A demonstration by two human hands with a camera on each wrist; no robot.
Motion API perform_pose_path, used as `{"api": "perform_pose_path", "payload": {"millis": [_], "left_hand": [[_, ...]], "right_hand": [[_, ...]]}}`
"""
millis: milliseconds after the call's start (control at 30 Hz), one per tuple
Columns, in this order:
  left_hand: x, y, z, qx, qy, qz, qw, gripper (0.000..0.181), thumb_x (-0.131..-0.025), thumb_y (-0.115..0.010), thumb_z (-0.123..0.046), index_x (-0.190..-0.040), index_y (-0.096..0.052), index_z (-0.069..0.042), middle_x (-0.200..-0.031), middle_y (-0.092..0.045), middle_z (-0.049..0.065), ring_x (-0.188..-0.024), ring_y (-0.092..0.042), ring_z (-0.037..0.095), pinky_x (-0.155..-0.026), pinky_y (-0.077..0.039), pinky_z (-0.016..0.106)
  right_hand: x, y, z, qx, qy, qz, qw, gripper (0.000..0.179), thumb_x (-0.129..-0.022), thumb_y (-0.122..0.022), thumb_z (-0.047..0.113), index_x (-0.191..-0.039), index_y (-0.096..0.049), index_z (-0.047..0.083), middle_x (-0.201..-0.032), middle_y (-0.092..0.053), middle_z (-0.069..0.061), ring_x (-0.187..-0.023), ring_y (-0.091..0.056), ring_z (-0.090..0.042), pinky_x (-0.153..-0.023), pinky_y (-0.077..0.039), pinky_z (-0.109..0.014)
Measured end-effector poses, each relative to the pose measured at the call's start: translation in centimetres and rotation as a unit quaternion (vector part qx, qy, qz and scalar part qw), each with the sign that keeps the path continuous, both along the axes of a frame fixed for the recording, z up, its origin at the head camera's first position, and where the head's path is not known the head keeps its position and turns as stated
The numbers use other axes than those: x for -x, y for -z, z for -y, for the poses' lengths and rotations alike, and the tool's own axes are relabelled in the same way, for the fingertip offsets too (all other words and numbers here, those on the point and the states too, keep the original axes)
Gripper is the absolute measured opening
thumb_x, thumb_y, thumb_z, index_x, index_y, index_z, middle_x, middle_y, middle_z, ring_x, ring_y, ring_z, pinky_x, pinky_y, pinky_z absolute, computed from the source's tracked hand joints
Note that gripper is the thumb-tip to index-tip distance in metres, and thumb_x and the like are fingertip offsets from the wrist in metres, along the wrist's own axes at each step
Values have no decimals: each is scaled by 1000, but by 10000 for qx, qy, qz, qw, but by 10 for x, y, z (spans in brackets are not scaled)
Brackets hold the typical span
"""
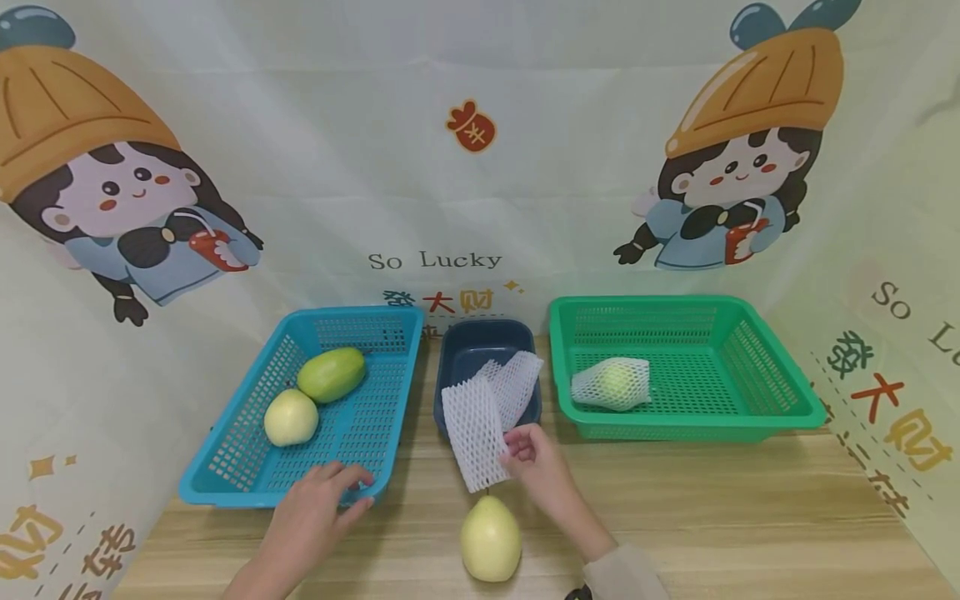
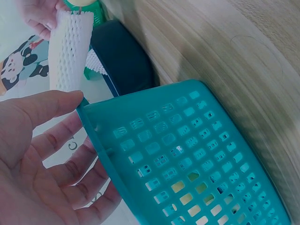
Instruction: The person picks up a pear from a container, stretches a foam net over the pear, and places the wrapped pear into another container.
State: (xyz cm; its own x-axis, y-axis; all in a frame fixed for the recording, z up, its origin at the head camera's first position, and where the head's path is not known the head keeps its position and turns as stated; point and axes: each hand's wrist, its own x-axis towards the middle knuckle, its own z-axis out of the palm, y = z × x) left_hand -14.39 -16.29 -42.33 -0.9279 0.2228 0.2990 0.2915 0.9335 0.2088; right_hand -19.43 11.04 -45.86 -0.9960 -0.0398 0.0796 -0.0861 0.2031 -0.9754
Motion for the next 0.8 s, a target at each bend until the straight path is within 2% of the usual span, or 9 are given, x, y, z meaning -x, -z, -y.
{"api": "perform_pose_path", "payload": {"millis": [567, 667, 800], "left_hand": [[0, 0, -2, -8, -58, -8, 10000, 19, -76, -75, -23, -91, -66, -17, -89, -64, 3, -81, -58, 22, -73, -50, 44], [-3, 1, -6, 166, -3, -262, 9995, 26, -74, -77, -24, -95, -65, -14, -91, -63, 5, -83, -57, 25, -72, -49, 43], [-10, 0, -17, 240, 228, -933, 9951, 32, -71, -78, -22, -98, -64, -12, -94, -60, 4, -85, -56, 24, -71, -49, 41]], "right_hand": [[-12, 7, -1, 31, 58, 246, 9997, 26, -77, -67, -5, -101, -55, -7, -87, -58, -13, -72, -51, -10, -62, -45, -17], [-12, 8, -2, 10, 51, 259, 9997, 26, -78, -67, -4, -101, -55, -7, -86, -58, -12, -72, -51, -9, -63, -46, -17], [-12, 9, -3, -9, 42, 288, 9996, 26, -78, -67, -3, -101, -55, -6, -87, -57, -11, -73, -51, -9, -64, -46, -17]]}}
